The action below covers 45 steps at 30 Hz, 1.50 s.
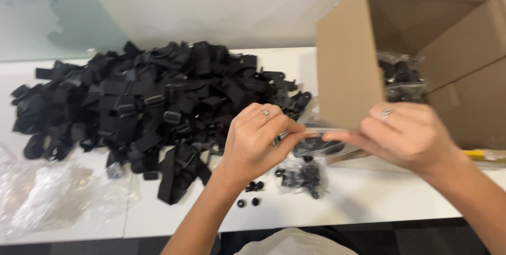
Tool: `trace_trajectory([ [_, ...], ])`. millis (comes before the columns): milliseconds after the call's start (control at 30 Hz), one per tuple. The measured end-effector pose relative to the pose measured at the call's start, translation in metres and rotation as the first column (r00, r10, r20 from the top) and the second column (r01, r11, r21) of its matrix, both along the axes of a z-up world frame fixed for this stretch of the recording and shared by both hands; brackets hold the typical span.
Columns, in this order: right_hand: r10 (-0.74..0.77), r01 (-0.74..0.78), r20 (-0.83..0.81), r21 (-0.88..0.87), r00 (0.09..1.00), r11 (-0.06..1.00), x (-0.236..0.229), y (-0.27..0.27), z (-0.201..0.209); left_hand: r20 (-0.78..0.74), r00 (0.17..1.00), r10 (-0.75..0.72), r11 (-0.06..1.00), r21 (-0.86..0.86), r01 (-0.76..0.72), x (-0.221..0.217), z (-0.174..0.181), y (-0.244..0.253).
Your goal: The person assembles black straps by attaching small metal hardware pieces to them. They then place the assembled straps into clear plastic bags and put the bags into a cardboard box. The person repeats this process multiple times.
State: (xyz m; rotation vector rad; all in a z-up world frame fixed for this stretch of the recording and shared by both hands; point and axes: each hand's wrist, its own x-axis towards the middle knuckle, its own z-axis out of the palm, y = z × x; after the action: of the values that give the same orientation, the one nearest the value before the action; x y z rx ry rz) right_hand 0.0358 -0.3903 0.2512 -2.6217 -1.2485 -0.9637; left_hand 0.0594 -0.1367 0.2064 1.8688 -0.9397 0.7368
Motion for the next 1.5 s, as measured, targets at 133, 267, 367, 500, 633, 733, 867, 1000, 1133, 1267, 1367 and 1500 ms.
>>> trace_trajectory([
  [133, -0.066, 0.066, -0.035, -0.004, 0.997, 0.998, -0.002, -0.052, 0.046, 0.059, 0.981, -0.187, 0.981, -0.038, 0.189, 0.018, 0.027, -0.043],
  [267, -0.273, 0.282, -0.290, -0.009, 0.917, 0.959, 0.003, -0.093, 0.076, 0.164, 0.968, -0.189, 0.976, -0.080, 0.204, 0.041, 0.036, -0.092],
  [367, -0.406, 0.409, -0.436, -0.092, 0.803, 0.908, 0.019, -0.142, 0.076, 0.103, 0.991, -0.088, 0.986, -0.135, 0.102, 0.053, 0.029, -0.133],
  [500, -0.200, 0.370, -0.581, 0.190, 0.789, 0.909, 0.038, -0.219, 0.053, -0.200, 0.979, -0.038, 0.990, -0.143, 0.009, 0.059, 0.007, -0.161],
  [633, -0.434, 0.636, -0.828, -0.127, 0.354, 0.761, 0.065, -0.273, 0.014, -0.354, 0.935, -0.022, 0.999, 0.016, 0.030, 0.069, -0.027, -0.175],
  [733, -0.492, 0.592, -0.870, -0.412, -0.031, 0.693, 0.084, -0.302, -0.032, -0.467, 0.884, -0.022, 0.999, 0.031, 0.041, 0.072, -0.051, -0.187],
  [867, -0.198, 0.451, -0.866, -0.419, -0.459, 0.788, 0.108, -0.354, -0.132, -0.566, 0.824, -0.034, 0.999, -0.034, 0.018, 0.075, -0.072, -0.191],
  [1000, -0.690, 0.140, -0.690, -0.722, -0.219, 0.678, 0.115, -0.378, -0.240, -0.670, 0.742, 0.024, 0.998, -0.030, -0.059, 0.072, -0.089, -0.176],
  [1133, -0.748, 0.114, -0.660, -0.740, 0.065, 0.663, 0.132, -0.358, -0.229, -0.694, 0.688, 0.211, 0.972, 0.076, -0.221, 0.061, -0.126, -0.139],
  [1267, -0.747, 0.332, -0.656, -0.686, 0.103, 0.648, 0.118, -0.285, -0.126, -0.675, 0.603, 0.426, 0.896, 0.223, -0.384, 0.036, -0.178, -0.079],
  [1367, -0.466, 0.507, -0.768, -0.217, 0.439, 0.834, 0.087, -0.225, -0.063, -0.661, 0.536, 0.525, 0.836, 0.283, -0.470, 0.010, -0.219, -0.031],
  [1500, -0.182, 0.489, -0.696, 0.271, 0.695, 0.829, 0.034, -0.147, -0.032, -0.659, 0.447, 0.605, 0.772, 0.346, -0.534, -0.023, -0.263, 0.018],
])
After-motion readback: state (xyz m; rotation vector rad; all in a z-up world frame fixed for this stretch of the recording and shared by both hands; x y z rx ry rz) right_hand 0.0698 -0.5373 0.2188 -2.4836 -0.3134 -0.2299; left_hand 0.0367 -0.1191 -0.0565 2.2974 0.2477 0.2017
